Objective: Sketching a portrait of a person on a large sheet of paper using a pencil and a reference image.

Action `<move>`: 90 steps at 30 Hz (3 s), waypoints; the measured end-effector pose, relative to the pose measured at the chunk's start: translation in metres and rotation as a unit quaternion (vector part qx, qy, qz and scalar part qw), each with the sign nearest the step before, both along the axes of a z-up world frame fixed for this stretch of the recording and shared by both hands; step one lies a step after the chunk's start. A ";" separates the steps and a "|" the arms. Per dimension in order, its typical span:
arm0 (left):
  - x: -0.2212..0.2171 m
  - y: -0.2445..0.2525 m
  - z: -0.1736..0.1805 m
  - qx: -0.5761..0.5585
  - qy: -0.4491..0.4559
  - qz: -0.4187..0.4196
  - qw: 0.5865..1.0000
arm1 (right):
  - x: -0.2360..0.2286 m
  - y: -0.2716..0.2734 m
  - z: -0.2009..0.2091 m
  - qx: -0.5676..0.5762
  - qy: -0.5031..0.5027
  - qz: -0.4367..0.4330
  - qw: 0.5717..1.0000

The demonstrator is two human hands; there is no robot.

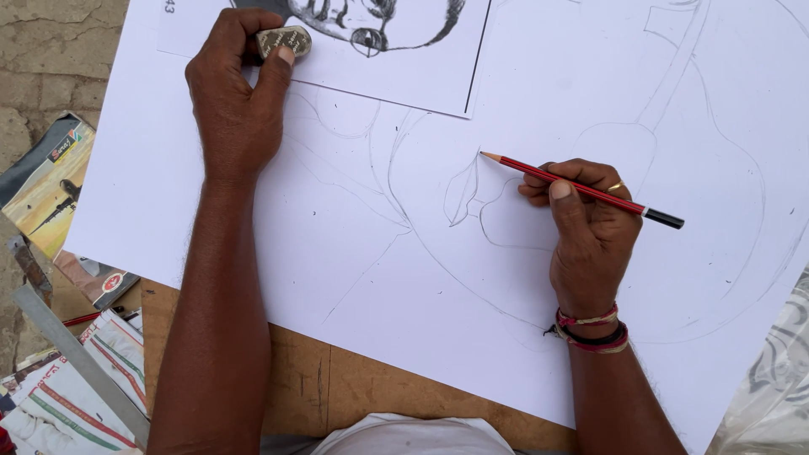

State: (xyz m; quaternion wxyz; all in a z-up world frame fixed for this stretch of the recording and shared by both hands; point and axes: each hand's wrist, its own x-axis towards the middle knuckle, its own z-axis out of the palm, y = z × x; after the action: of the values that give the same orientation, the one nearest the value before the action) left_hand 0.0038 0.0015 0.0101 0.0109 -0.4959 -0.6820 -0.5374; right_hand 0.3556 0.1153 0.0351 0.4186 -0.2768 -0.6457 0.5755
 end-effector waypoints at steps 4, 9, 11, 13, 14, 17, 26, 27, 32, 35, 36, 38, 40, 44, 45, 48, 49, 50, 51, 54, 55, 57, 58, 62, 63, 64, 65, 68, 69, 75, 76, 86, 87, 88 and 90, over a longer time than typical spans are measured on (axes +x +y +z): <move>0.001 -0.001 0.002 -0.003 0.003 0.003 1.000 | -0.003 0.003 -0.001 0.015 -0.011 -0.017 1.000; 0.000 -0.001 -0.002 0.004 0.003 -0.008 1.000 | -0.002 0.002 -0.001 0.013 -0.014 -0.002 1.000; 0.000 -0.001 0.001 0.002 0.005 -0.007 1.000 | -0.003 0.001 0.000 0.020 -0.017 -0.005 1.000; 0.000 -0.002 0.002 -0.001 0.006 -0.007 1.000 | -0.004 0.000 -0.001 0.024 -0.021 -0.010 0.999; 0.001 -0.002 0.001 0.001 0.006 -0.008 1.000 | -0.003 0.001 -0.001 0.025 -0.023 -0.009 0.999; 0.002 -0.002 -0.001 0.002 0.006 -0.009 1.000 | -0.001 0.001 -0.002 0.025 -0.024 -0.003 0.999; 0.001 -0.002 0.000 0.007 0.002 -0.008 1.000 | 0.003 0.000 -0.003 0.021 -0.024 0.016 0.999; 0.002 -0.001 0.000 0.009 0.001 -0.008 1.000 | 0.004 0.000 -0.003 0.017 -0.020 0.020 0.999; 0.000 -0.002 -0.002 0.005 0.009 -0.003 1.000 | 0.007 -0.004 -0.003 0.016 -0.033 0.019 0.999; 0.000 -0.002 -0.003 0.002 0.012 -0.001 1.000 | 0.009 -0.006 -0.004 0.016 -0.040 0.020 0.999; 0.000 -0.002 -0.003 0.001 0.011 -0.001 1.000 | 0.010 -0.007 -0.004 0.016 -0.041 0.022 0.999; -0.001 -0.002 -0.004 0.002 0.008 -0.003 1.000 | 0.011 -0.009 -0.005 0.014 -0.041 0.023 0.999; -0.002 -0.001 -0.005 0.003 0.005 -0.004 1.000 | 0.013 -0.011 -0.006 0.011 -0.041 0.023 0.999; -0.003 -0.002 -0.006 0.001 0.009 0.000 1.000 | 0.016 -0.015 -0.007 0.012 -0.046 0.026 0.999; -0.003 -0.002 -0.006 -0.001 0.011 0.001 1.000 | 0.017 -0.016 -0.007 0.013 -0.046 0.028 0.998; -0.004 -0.002 -0.007 -0.006 0.016 0.003 1.000 | 0.019 -0.020 -0.006 0.009 -0.051 0.030 0.998; -0.004 -0.002 -0.007 -0.006 0.016 0.003 1.000 | 0.019 -0.022 -0.006 0.009 -0.051 0.030 0.998; -0.004 -0.002 -0.007 -0.007 0.019 0.005 1.000 | 0.020 -0.023 -0.006 0.006 -0.051 0.030 0.998; -0.004 -0.002 -0.007 -0.008 0.022 0.006 1.000 | 0.021 -0.024 -0.006 0.004 -0.052 0.031 0.998; -0.004 -0.002 -0.008 -0.009 0.024 0.007 1.000 | 0.023 -0.027 -0.007 0.001 -0.056 0.035 0.998; -0.005 -0.002 -0.008 -0.009 0.024 0.006 1.000 | 0.024 -0.028 -0.007 0.001 -0.056 0.035 0.998; -0.005 -0.002 -0.009 -0.009 0.026 0.007 1.000 | 0.025 -0.030 -0.007 0.001 -0.053 0.041 0.998; -0.005 -0.002 -0.008 -0.008 0.026 0.007 1.000 | 0.025 -0.032 -0.006 0.001 -0.053 0.040 0.998; -0.003 -0.001 -0.006 -0.005 0.018 0.005 1.000 | 0.025 -0.034 -0.006 -0.012 -0.057 0.047 0.997; -0.003 -0.001 -0.006 -0.003 0.014 0.003 1.000 | 0.025 -0.035 -0.006 -0.014 -0.055 0.051 0.997; -0.003 -0.001 -0.006 -0.002 0.015 0.003 1.000 | 0.026 -0.035 -0.006 -0.013 -0.054 0.051 0.997; -0.003 -0.001 -0.006 0.001 0.011 0.000 1.000 | 0.026 -0.035 -0.006 -0.013 -0.056 0.053 0.997; -0.001 -0.002 -0.003 0.003 0.005 -0.004 1.000 | 0.027 -0.035 -0.007 -0.009 -0.059 0.056 0.997; 0.000 -0.001 -0.001 0.000 0.003 -0.005 1.000 | 0.027 -0.034 -0.006 -0.006 -0.061 0.058 0.996; 0.001 0.000 0.003 -0.002 -0.006 -0.003 1.000 | 0.027 -0.029 -0.010 -0.048 0.036 0.053 0.997; 0.002 0.000 0.004 -0.001 -0.004 -0.004 1.000 | 0.025 -0.030 -0.010 -0.047 0.038 0.052 0.997; 0.021 -0.007 0.017 -0.045 -0.042 0.005 0.998 | 0.001 -0.023 0.009 0.150 -0.130 -0.051 0.979; 0.024 -0.008 0.016 -0.047 -0.046 0.014 0.998 | -0.002 -0.019 0.014 0.198 -0.184 -0.048 0.962; 0.027 -0.008 0.016 -0.048 -0.044 0.012 0.998 | -0.006 -0.015 0.016 0.196 -0.183 -0.051 0.962; 0.031 -0.007 0.017 -0.046 -0.031 0.044 0.998 | -0.013 -0.006 0.019 0.289 -0.269 -0.025 0.918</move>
State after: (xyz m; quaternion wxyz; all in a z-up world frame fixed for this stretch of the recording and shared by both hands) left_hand 0.0350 -0.0057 0.0270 -0.0094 -0.4489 -0.7269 -0.5196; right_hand 0.3424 0.1094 0.0540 0.3047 -0.3040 -0.8653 0.2570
